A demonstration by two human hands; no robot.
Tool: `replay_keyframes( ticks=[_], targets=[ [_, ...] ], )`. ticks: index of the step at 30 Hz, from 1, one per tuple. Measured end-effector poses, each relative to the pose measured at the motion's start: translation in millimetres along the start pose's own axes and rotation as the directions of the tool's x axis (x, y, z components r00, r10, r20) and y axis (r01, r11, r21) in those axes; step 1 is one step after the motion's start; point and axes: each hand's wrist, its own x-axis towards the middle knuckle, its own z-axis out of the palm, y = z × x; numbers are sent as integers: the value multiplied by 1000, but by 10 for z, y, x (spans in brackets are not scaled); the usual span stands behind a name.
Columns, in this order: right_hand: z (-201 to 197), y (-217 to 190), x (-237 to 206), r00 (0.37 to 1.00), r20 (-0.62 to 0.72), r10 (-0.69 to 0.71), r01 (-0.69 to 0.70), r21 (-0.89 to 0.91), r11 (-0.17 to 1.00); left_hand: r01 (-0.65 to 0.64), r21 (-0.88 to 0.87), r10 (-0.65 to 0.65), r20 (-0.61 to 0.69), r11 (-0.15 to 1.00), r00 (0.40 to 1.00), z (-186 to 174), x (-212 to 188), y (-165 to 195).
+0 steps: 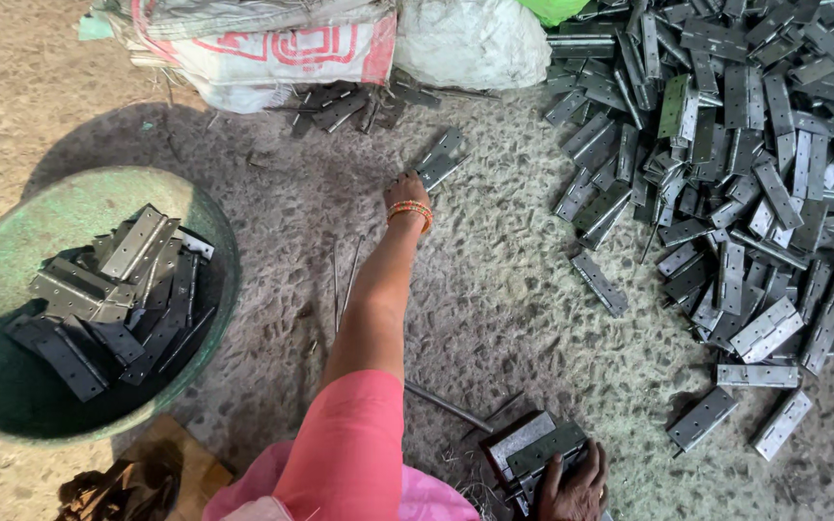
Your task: The person sits on the floor and assembles metal hinge parts by inserting pins into aligned plates. She picks up hinge plates from a pile, aligns them on a metal jig, inserts a pin, and places the assembled unit into a green bowl. She repeats this process continuously.
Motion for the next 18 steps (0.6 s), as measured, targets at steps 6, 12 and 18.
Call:
replay_keyframes(
  ticks=[6,12,18],
  targets=[
    [-62,11,-55,999,28,38,-36,-47,998,-34,90,43,-96,995,994,171,-79,27],
    [-218,-72,-62,995,70,69,-65,-60,996,56,35,-61,181,998,982,69,-362,-102],
    [-604,-266,-242,997,27,72,-73,45,996,-134,-175,155,111,975,982,-386,-766,-321]
  ],
)
